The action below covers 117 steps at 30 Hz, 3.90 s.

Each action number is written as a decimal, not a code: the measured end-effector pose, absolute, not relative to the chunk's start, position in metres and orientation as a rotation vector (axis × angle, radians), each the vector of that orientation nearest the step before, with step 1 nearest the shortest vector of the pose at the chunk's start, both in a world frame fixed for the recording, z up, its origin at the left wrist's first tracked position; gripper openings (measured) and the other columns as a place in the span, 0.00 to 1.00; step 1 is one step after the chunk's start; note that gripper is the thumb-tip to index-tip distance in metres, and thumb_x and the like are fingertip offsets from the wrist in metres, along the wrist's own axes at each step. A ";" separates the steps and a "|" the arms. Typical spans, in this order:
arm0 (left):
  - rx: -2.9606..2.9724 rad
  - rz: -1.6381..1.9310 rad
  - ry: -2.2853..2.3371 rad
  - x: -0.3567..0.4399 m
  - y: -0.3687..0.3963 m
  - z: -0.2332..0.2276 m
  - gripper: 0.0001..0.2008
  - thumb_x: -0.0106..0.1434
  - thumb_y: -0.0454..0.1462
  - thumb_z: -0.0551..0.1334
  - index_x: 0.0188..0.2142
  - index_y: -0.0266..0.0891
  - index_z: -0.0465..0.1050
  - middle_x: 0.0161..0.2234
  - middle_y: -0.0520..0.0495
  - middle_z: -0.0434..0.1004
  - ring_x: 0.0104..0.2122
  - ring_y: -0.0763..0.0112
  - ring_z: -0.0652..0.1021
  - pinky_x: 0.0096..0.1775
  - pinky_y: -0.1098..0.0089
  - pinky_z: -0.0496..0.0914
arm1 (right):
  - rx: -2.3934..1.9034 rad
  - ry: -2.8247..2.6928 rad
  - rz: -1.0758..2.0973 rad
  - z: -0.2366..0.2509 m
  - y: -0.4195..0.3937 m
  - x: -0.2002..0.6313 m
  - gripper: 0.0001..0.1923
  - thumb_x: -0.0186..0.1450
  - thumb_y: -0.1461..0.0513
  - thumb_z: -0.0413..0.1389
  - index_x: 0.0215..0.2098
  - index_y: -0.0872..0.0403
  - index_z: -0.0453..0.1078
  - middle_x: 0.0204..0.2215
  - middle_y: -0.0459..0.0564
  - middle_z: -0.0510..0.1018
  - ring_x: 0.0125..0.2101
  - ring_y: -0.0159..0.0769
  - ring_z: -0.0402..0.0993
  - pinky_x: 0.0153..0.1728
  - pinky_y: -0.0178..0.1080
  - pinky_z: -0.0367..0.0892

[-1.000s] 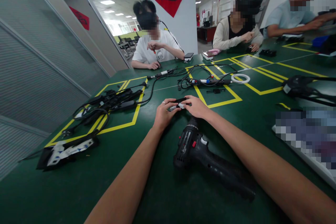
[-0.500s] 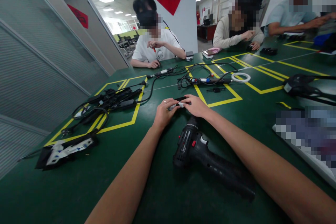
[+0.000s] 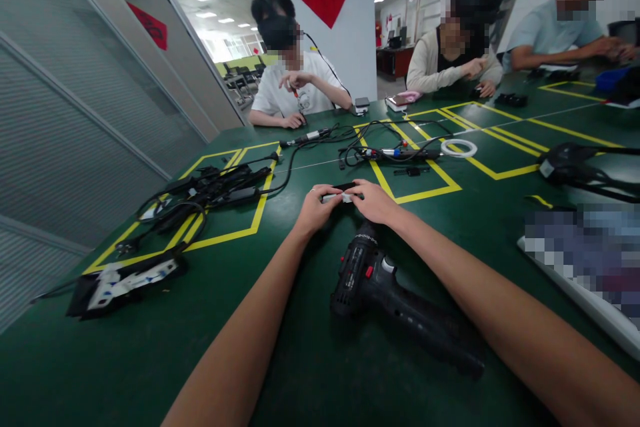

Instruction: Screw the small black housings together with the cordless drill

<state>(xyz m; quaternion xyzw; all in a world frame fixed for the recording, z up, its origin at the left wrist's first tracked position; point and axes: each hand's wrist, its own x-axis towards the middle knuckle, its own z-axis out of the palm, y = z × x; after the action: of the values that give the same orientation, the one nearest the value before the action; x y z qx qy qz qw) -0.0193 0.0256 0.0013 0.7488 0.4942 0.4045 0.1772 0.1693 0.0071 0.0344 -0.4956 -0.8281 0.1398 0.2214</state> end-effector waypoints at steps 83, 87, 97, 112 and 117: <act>2.057 1.044 1.280 -0.025 0.024 0.006 0.14 0.57 0.45 0.62 0.40 0.41 0.76 0.43 0.46 0.73 0.47 0.63 0.72 0.53 0.62 0.64 | -1.242 -1.710 1.150 0.085 -0.149 0.219 0.09 0.60 0.62 0.55 0.38 0.51 0.73 0.25 0.46 0.73 0.31 0.39 0.73 0.33 0.42 0.69; 2.086 1.008 1.291 -0.025 0.024 0.009 0.15 0.56 0.45 0.63 0.40 0.41 0.75 0.43 0.45 0.73 0.47 0.62 0.72 0.52 0.62 0.65 | -1.266 -1.681 1.195 0.088 -0.150 0.217 0.14 0.59 0.64 0.55 0.43 0.50 0.71 0.24 0.45 0.73 0.28 0.39 0.72 0.29 0.40 0.68; 2.157 0.927 1.290 -0.027 0.025 0.009 0.16 0.53 0.43 0.64 0.41 0.41 0.73 0.44 0.46 0.72 0.47 0.62 0.71 0.53 0.62 0.64 | -1.258 -1.637 1.225 0.084 -0.150 0.213 0.22 0.57 0.62 0.58 0.51 0.50 0.67 0.29 0.47 0.74 0.30 0.39 0.74 0.29 0.41 0.69; 2.030 0.964 1.365 -0.035 0.037 0.008 0.17 0.52 0.43 0.63 0.41 0.41 0.73 0.45 0.46 0.72 0.48 0.60 0.70 0.53 0.59 0.63 | -1.119 -1.600 1.530 0.097 -0.126 0.198 0.23 0.54 0.67 0.57 0.48 0.54 0.64 0.22 0.41 0.71 0.18 0.30 0.70 0.20 0.34 0.66; 2.065 0.954 1.353 -0.037 0.038 0.007 0.17 0.52 0.42 0.62 0.41 0.41 0.72 0.44 0.47 0.73 0.47 0.60 0.70 0.53 0.59 0.63 | -1.130 -1.528 1.552 0.098 -0.123 0.197 0.21 0.54 0.68 0.55 0.47 0.54 0.63 0.20 0.41 0.70 0.16 0.30 0.69 0.18 0.33 0.63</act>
<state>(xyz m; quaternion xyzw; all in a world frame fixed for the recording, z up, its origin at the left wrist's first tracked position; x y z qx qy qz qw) -0.0373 0.0376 0.0072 0.7565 0.4957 0.3494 0.2448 0.1970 -0.1229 0.0984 -0.4335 -0.5864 0.5955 0.3371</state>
